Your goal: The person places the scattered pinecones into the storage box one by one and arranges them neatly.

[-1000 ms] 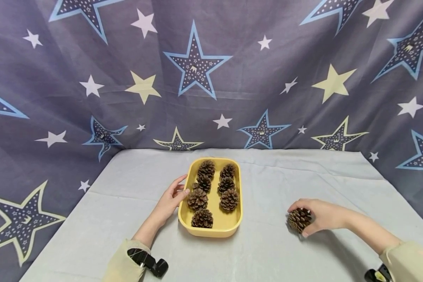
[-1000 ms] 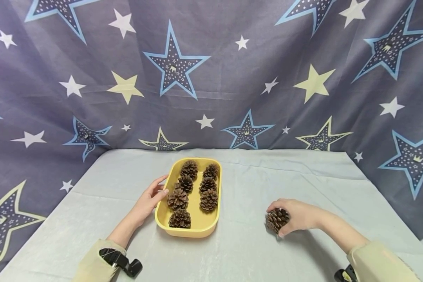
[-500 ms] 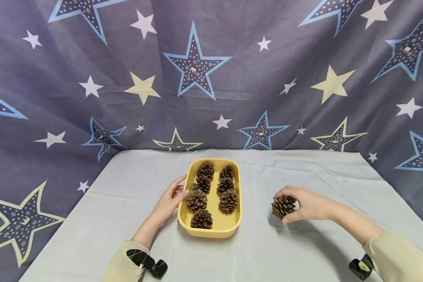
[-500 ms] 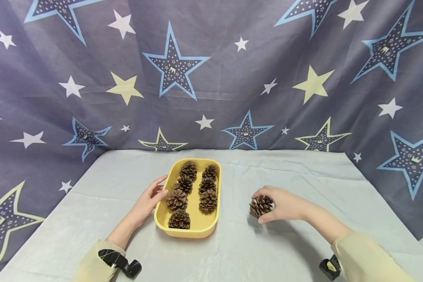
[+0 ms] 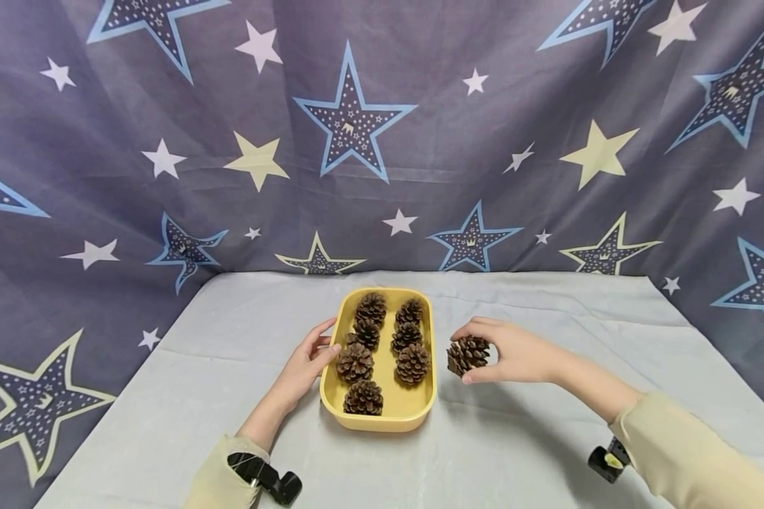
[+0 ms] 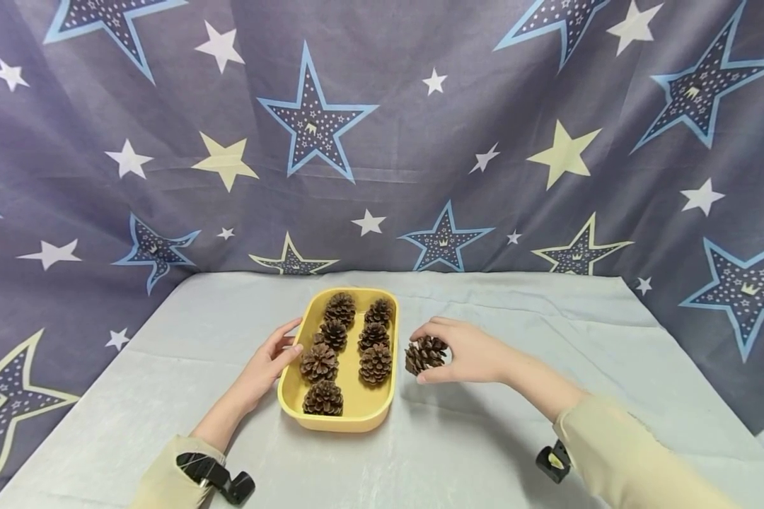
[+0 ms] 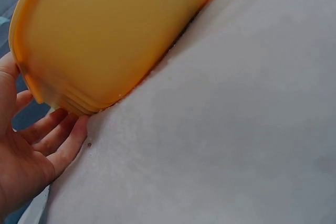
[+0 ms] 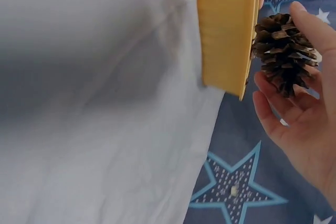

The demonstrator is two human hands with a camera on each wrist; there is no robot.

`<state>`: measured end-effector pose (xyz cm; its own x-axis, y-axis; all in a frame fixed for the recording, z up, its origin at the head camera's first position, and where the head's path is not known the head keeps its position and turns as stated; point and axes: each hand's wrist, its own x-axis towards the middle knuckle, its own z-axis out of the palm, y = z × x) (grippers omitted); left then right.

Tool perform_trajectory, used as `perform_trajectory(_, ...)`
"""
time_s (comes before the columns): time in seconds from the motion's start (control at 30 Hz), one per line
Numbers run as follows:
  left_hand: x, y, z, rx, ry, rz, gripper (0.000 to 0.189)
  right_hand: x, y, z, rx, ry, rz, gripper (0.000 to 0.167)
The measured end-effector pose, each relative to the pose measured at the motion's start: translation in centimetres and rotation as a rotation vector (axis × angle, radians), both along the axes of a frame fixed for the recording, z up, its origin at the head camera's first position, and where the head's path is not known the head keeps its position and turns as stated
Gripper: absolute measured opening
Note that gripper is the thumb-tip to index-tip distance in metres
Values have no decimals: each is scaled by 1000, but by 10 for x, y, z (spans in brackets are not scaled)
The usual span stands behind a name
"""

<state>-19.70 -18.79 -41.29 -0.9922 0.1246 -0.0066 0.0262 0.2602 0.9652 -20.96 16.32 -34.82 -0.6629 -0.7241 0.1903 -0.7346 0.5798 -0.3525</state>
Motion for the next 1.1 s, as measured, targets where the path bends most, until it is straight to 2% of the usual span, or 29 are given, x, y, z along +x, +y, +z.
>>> perform_trajectory(0.2, -1, 1, 1, -3, 6, -3, 54, 0, -21, 4, -20, 6, 10, 58)
perform_trajectory(0.53, -2, 1, 1, -2, 5, -5, 54, 0, -57, -1, -33, -18, 74, 55)
perform_trajectory(0.7, -11, -5, -14, 4, 8, 5, 54, 4, -72, -6, 9, -1, 107, 57)
perform_trajectory(0.8, -14, -7, -24, -5, 34, 12, 54, 5, -78, -12, 52, 26, 135, 58)
perform_trajectory(1.03, -14, -6, -30, -9, 154, 1, 54, 7, -84, -18, 137, 80, 192, 58)
perform_trajectory(1.1, -14, -6, -30, -1, 144, 1, 54, 7, -84, -19, 166, 85, 208, 58)
